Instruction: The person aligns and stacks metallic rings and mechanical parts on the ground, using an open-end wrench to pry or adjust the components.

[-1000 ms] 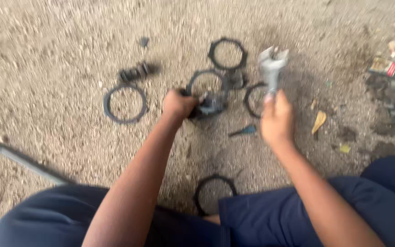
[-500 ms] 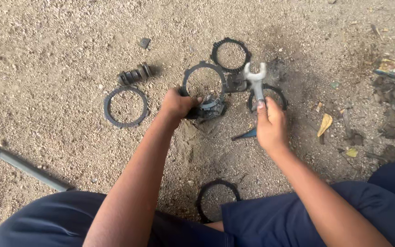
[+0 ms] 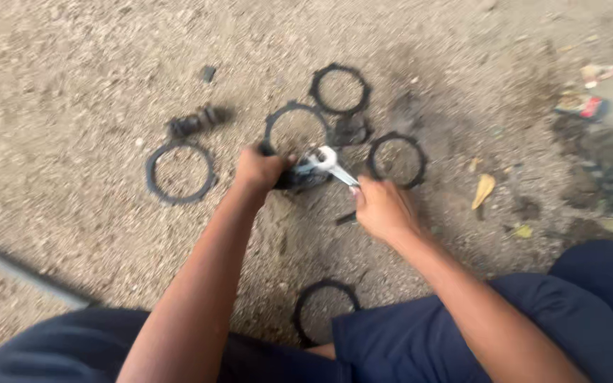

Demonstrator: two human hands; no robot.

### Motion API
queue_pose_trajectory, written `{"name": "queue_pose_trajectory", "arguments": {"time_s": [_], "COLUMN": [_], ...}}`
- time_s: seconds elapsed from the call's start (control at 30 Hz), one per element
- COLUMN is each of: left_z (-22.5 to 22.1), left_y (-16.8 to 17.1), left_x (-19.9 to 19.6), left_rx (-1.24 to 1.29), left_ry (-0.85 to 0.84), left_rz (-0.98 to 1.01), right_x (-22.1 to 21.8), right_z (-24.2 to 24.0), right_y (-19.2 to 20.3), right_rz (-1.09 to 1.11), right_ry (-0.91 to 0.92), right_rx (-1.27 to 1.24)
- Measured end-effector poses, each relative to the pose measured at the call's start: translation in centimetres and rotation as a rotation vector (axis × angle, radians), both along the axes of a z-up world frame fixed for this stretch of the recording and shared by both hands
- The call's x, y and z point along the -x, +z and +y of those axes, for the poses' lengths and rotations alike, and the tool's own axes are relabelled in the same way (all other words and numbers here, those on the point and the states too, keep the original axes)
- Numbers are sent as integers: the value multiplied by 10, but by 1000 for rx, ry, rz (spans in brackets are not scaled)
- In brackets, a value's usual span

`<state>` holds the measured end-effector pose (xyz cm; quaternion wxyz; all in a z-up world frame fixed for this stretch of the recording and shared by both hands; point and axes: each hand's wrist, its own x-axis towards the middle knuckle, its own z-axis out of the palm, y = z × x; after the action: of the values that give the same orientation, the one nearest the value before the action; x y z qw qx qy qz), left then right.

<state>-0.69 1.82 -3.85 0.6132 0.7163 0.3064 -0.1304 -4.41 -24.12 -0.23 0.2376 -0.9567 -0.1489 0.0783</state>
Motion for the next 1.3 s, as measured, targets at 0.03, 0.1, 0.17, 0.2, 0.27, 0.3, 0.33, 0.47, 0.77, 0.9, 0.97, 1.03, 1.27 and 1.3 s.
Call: {"name": "queue_pose_trajectory", "arguments": {"time_s": [0.03, 0.1, 0.17, 0.2, 0.27, 0.3, 0.33, 0.47, 0.77, 0.9, 0.97, 1.03, 1.27, 1.3], "left_z": [-1, 1, 1, 0, 5, -2, -12, 6, 3, 3, 1, 3, 4, 0], "left_y": [0, -4, -6, -5, -1, -4, -8, -21, -10, -24, -29, -28, -14, -20], "left_x": [-3, 5, 6, 5, 7, 4, -3, 14, 12, -3, -5, 4, -15, 2], "left_rx": [-14, -51, 73, 137, 67, 47, 66, 40, -61, 32, 26, 35, -39, -141], "left_ry": [-12, -21, 28, 47, 65, 55, 32, 57, 46, 56, 28, 37, 1, -42], "left_rz": [-27, -54, -38, -34, -12, 5, -34, -137, -41, -180, -104, -62, -163, -169], "right_x": [-6, -7, -5, 1, 2, -2, -10, -14, -8, -10, -22, -16, -24, -14], "right_z": [-6, -7, 0, 6, 17, 8, -1, 4, 9, 9, 0, 2, 2, 0], "right_y": [3, 4, 7, 9, 14, 19, 23, 25, 34, 28, 28, 22, 1, -6], "right_rz": [-189, -379, -380, -107, 392, 181, -38, -235, -313, 0, -402, -391, -488, -502], "right_ry": [43, -34, -294, -243, -141, -74, -2, -360, -306, 10, 128, -209, 61, 9], "right_rx": [-155, -409, -592, -334, 190, -41, -263, -923, -635, -57, -381, -568, -330, -391]}}
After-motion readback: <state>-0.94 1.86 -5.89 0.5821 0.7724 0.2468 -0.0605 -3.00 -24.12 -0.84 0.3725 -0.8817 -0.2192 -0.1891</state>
